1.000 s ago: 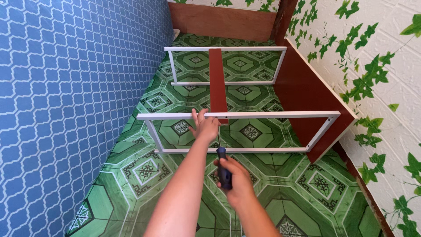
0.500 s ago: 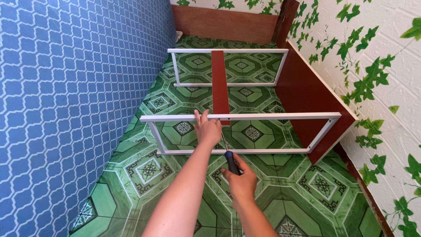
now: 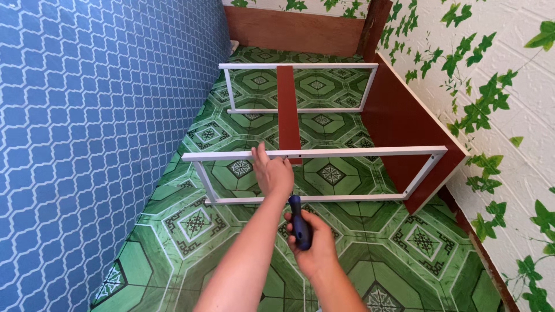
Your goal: The person uses a screwdriver to tighten screws on a white metal frame attached to a reddish-brown board. They then flip the assembled unit over to show the other side.
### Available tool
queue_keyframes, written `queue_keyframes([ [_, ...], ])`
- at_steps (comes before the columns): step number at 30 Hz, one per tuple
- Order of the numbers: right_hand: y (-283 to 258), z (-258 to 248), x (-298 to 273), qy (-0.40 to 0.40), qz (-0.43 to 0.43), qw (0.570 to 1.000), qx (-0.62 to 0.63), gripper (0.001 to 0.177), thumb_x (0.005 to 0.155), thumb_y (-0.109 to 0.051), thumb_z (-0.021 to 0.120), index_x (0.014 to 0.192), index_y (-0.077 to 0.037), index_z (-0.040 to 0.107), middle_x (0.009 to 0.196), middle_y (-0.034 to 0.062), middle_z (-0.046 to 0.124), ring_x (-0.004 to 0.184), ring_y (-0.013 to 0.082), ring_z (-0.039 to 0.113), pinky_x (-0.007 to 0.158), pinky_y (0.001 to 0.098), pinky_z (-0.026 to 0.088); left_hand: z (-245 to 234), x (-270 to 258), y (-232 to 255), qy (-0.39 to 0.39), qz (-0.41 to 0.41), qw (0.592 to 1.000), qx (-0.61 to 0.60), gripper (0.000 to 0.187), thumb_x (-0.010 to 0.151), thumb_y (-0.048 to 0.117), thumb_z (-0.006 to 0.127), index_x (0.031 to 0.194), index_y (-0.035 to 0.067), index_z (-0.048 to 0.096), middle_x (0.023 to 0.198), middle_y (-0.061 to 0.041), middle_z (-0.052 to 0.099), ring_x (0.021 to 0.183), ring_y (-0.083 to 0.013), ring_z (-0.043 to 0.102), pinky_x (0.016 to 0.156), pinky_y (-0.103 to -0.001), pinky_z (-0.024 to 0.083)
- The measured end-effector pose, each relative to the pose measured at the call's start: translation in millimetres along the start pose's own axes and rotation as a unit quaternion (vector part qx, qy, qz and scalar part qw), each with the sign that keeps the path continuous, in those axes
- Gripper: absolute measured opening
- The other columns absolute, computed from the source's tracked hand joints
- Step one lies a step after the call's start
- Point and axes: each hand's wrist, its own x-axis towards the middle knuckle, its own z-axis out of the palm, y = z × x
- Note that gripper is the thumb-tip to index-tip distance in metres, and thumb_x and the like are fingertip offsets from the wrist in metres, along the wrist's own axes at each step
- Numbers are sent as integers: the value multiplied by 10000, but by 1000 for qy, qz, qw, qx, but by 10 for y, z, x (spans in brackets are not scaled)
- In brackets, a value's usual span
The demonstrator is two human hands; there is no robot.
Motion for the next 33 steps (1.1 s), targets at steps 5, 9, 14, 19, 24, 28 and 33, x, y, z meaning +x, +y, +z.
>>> queue_keyframes([
  [5, 74, 119, -123, 109, -113, 976, -149, 478, 874, -116, 718, 1340, -52, 633, 956, 70, 686, 755, 158, 654, 582, 297, 594, 173, -54, -37, -87, -95, 992, 5, 273, 959, 360, 626, 1025, 151, 789, 1310, -100, 593, 1275, -322, 519, 1044, -518, 430],
  [9, 98, 237, -256, 146, -187, 923, -303, 611, 818, -87, 765, 1409, -118, 614, 952, 62, 711, 683, 153, 635, 476, 335, 561, 504, 57, -255, -110, -103, 970, -191, 342, 995, 380, 588, 991, 112, 801, 995, -142, 736, 941, -329, 672, 831, -448, 513],
  [14, 69, 298, -348, 207, -202, 850, -441, 597, 811, -135, 808, 1383, -229, 662, 1051, 60, 682, 669, 145, 630, 449, 307, 524, 811, 80, -441, -137, -191, 912, -337, 344, 966, 372, 618, 893, 81, 788, 788, -70, 726, 749, -238, 688, 706, -376, 504],
  [19, 95, 235, -290, 196, -261, 809, -489, 601, 764, -62, 810, 1333, -216, 689, 1163, 54, 644, 832, 190, 663, 629, 352, 561, 751, 132, -545, -247, -325, 766, -496, 280, 1001, 381, 585, 946, 147, 730, 796, 18, 640, 701, -220, 626, 593, -375, 380],
  [24, 96, 137, -221, 197, -277, 748, -570, 658, 702, -28, 832, 1309, -232, 685, 1110, 65, 632, 1003, 219, 668, 875, 373, 560, 565, 167, -578, -350, -407, 627, -564, 263, 1027, 413, 516, 1025, 218, 693, 857, 48, 590, 827, -203, 646, 700, -380, 472],
  [28, 96, 118, -211, 173, -282, 776, -537, 709, 690, -5, 843, 1345, -188, 644, 1059, 77, 630, 871, 205, 633, 718, 341, 525, 594, 173, -650, -359, -421, 598, -580, 267, 1047, 387, 503, 1050, 207, 700, 890, 37, 611, 867, -201, 651, 753, -408, 502],
  [33, 86, 96, -207, 45, -98, 972, -210, 559, 832, -97, 764, 1367, -63, 605, 877, 88, 624, 651, 162, 583, 524, 302, 501, 885, 227, -738, -336, -417, 533, -655, 256, 1065, 334, 520, 1068, 153, 700, 855, 8, 620, 815, -204, 649, 741, -440, 558],
])
